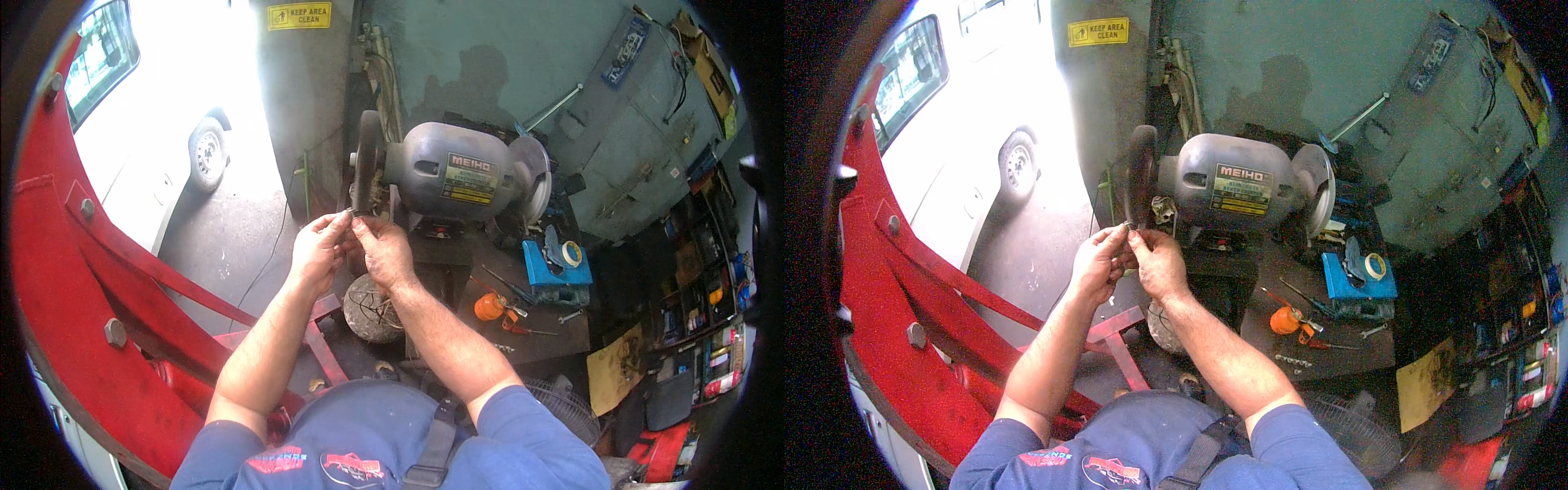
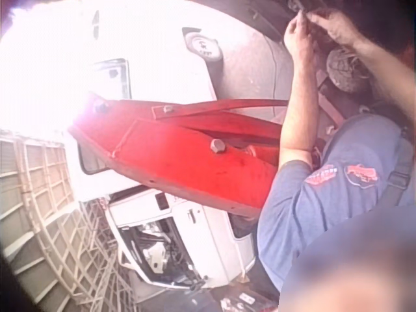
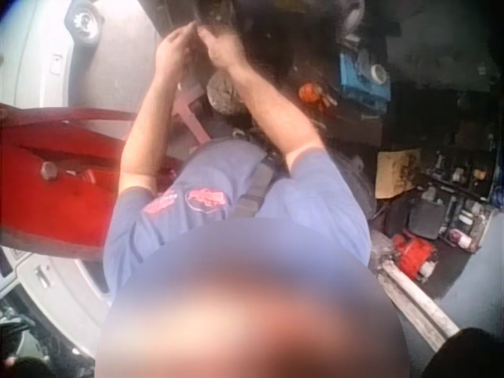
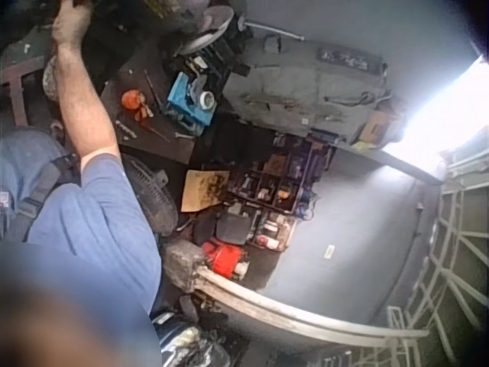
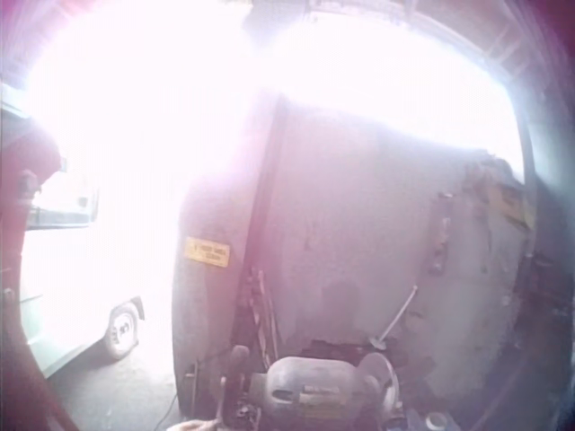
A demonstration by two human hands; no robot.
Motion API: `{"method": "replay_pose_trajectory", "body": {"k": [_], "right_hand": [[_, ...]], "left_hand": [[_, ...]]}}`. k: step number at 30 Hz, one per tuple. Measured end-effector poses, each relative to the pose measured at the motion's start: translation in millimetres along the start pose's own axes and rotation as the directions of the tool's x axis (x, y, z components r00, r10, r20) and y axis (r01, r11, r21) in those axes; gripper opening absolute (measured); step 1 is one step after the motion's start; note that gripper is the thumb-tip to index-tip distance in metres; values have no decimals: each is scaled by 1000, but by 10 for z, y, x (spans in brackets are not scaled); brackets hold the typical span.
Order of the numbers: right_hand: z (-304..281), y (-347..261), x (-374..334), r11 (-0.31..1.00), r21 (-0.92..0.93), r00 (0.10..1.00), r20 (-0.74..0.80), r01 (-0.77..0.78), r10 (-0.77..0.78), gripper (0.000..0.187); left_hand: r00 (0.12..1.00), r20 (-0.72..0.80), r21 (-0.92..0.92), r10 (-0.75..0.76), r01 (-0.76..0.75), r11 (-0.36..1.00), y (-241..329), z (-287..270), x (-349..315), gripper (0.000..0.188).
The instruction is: The person moves a red metal frame, then uses a bench grinder to repeatedly grind small metal parts held by hand. After grinding, the person walks to a red car with an open hood and places the parts into the engine bay.
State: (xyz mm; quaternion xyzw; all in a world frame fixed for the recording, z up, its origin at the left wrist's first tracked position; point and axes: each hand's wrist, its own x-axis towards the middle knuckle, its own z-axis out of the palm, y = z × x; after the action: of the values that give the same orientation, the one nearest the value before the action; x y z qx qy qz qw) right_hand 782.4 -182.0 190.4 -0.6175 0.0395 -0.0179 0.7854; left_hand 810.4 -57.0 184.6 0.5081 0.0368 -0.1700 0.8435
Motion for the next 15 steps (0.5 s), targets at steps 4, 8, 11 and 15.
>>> {"method": "replay_pose_trajectory", "body": {"k": [4,8,11,15], "right_hand": [[21,37,32,998,45,999,-27,41,-40,24],[-8,91,51,999,37,999,-12,33,-33,23],[-32,125,35,1000,10,1000,-8,20,-20,23],[-41,154,45,1000,3,999,-42,0,0,23]], "left_hand": [[1000,-26,18,-8,9,1000,43,28,20,23],[1000,-17,47,-17,18,999,93,26,-4,24],[999,-12,59,-35,35,998,105,29,-43,25],[998,-11,35,-56,56,998,90,37,-45,26]]}}
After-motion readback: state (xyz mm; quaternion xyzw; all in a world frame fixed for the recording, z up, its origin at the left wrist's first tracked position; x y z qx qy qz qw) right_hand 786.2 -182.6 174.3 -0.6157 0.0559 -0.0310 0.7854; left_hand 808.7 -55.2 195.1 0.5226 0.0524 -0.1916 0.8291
